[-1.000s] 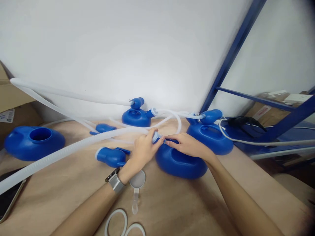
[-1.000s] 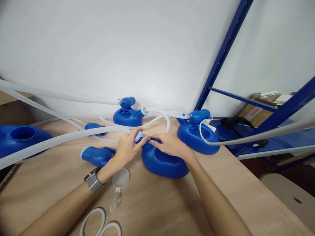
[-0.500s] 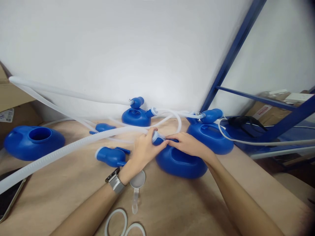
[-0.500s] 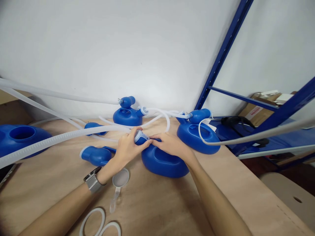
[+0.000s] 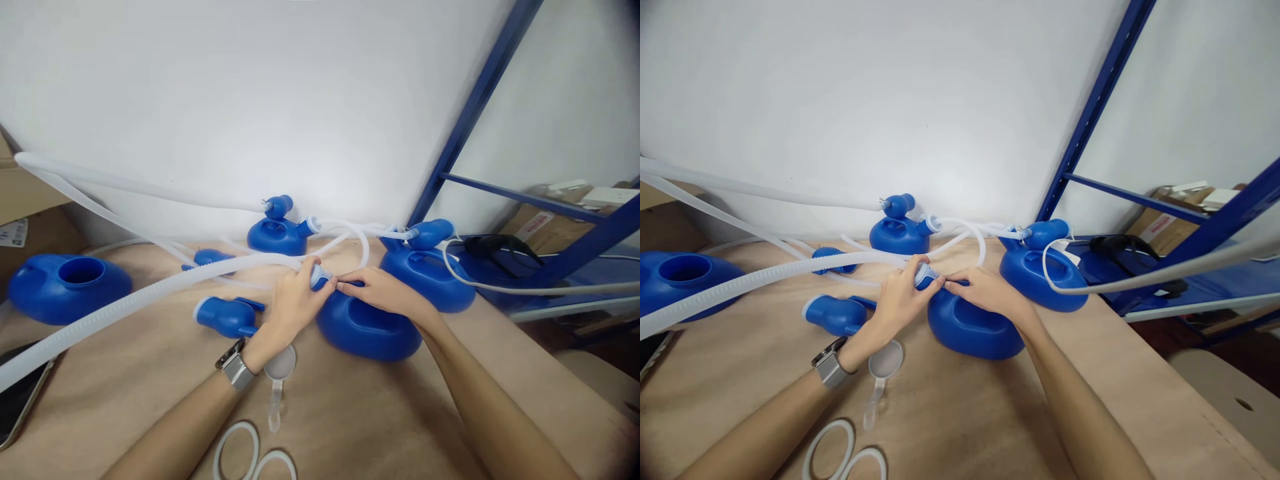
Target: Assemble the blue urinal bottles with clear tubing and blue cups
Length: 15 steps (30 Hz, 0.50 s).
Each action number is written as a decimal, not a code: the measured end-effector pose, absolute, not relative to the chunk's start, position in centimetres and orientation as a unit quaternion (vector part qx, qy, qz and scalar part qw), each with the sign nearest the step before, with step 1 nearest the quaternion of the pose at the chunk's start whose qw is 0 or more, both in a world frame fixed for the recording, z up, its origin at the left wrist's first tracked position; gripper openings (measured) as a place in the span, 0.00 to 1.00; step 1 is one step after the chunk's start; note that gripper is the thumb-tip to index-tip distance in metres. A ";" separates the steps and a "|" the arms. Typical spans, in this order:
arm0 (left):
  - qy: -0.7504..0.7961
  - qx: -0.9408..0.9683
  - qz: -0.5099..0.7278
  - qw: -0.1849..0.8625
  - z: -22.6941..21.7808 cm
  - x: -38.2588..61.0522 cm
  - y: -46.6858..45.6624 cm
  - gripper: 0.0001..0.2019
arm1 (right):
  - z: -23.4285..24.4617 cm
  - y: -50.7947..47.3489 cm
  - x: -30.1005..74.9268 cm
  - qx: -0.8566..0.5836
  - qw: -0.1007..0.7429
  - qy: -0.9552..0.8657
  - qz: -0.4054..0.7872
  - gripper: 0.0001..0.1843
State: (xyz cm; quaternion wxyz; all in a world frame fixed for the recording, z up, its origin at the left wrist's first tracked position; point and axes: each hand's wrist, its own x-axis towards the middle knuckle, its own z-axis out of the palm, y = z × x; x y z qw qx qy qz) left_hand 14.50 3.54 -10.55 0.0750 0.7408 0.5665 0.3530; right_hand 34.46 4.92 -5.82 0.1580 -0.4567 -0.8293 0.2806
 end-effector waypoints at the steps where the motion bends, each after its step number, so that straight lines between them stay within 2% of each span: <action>1: 0.566 0.740 0.356 0.077 -10.6 14.5 3.5 0.20 | -5.8 4.9 34.4 -0.462 0.156 -0.828 0.278 0.20; 8: 0.558 0.726 0.387 0.113 -10.5 14.8 3.7 0.17 | -5.9 5.1 34.5 -0.452 0.156 -0.829 0.290 0.20; 15: 0.485 0.738 0.422 0.207 -10.3 14.4 4.6 0.14 | -6.6 5.2 34.5 -0.459 0.168 -0.827 0.278 0.21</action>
